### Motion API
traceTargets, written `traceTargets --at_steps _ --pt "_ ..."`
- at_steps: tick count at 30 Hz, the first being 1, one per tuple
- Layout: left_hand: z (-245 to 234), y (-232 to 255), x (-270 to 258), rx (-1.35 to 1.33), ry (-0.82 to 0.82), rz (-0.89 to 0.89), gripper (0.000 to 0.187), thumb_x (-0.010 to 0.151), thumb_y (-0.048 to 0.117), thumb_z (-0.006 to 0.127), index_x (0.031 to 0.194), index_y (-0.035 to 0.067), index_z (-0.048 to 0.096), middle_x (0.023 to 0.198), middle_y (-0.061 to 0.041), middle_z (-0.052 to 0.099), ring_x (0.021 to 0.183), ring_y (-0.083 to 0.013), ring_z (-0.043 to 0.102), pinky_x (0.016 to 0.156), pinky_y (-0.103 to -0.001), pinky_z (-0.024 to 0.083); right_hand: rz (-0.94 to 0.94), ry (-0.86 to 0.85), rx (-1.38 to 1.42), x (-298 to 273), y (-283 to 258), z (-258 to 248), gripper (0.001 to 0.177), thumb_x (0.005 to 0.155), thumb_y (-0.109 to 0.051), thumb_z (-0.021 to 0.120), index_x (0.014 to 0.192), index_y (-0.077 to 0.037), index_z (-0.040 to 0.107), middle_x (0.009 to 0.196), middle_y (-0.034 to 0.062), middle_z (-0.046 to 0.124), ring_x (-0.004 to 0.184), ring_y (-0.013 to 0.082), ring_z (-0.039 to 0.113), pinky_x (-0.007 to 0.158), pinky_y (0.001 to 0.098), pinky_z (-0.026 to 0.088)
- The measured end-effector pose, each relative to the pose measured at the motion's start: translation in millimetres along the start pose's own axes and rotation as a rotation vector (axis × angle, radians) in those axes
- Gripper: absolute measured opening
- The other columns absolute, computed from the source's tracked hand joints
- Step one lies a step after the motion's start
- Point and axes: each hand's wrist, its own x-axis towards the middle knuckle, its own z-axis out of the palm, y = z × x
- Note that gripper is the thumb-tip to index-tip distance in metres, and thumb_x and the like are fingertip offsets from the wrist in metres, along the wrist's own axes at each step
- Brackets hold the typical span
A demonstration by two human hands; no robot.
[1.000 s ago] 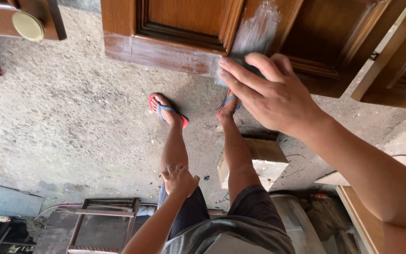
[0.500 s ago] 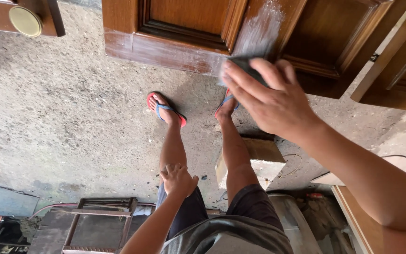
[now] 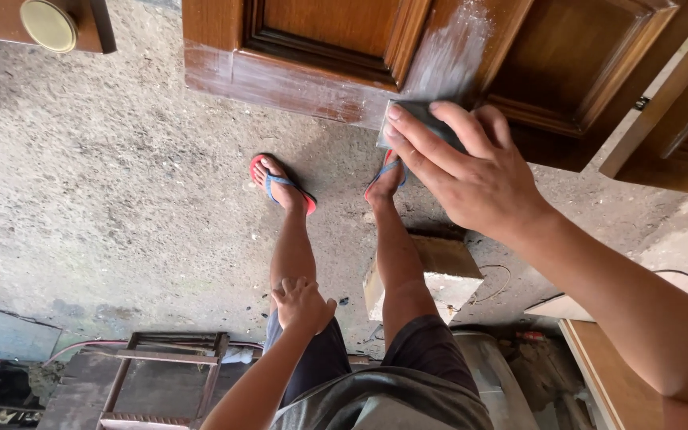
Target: Sanding the surface of wooden doors to prepare them for finishing or painting.
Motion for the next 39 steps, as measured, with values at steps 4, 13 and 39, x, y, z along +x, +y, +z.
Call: traceTargets --at_steps 4,13,39 --pt "1.8 1.0 -0.3 0.003 0.01 0.004 0.063 0.094 0.056 0.051 0.139 0.012 0.056 0.146 -0.008 0.05 0.141 -0.0355 0.033 0.116 -0.059 0.026 -0.006 0.02 0.045 19.6 -6.5 -5.8 0.037 0.108 -0.018 0.053 0.141 -0.015 0.068 0.157 -0.0028 0.052 0.127 0.0276 0.056 0.094 0.0453 0.045" --pt "1.5 0.7 2.3 0.011 0.018 0.013 0.065 0.093 0.056 0.049 0.138 0.01 0.056 0.144 -0.011 0.051 0.139 -0.0385 0.035 0.116 -0.063 0.026 0.076 -0.073 -0.043 -15.0 -12.3 -8.8 0.037 0.109 -0.027 0.059 0.144 -0.016 0.065 0.156 -0.0017 0.055 0.135 0.0214 0.047 0.099 0.0407 0.042" --pt "-193.7 79.4 -33.1 -0.449 1.444 0.722 0.089 0.101 0.023 0.074 0.164 0.002 0.015 0.114 -0.017 0.065 0.098 -0.0345 0.065 0.088 -0.046 0.054 0.351 -0.117 0.573 -110.8 0.1 -63.2 0.043 0.099 0.005 0.055 0.142 0.007 0.056 0.143 0.0249 0.06 0.125 0.0391 0.06 0.107 0.0483 0.052"
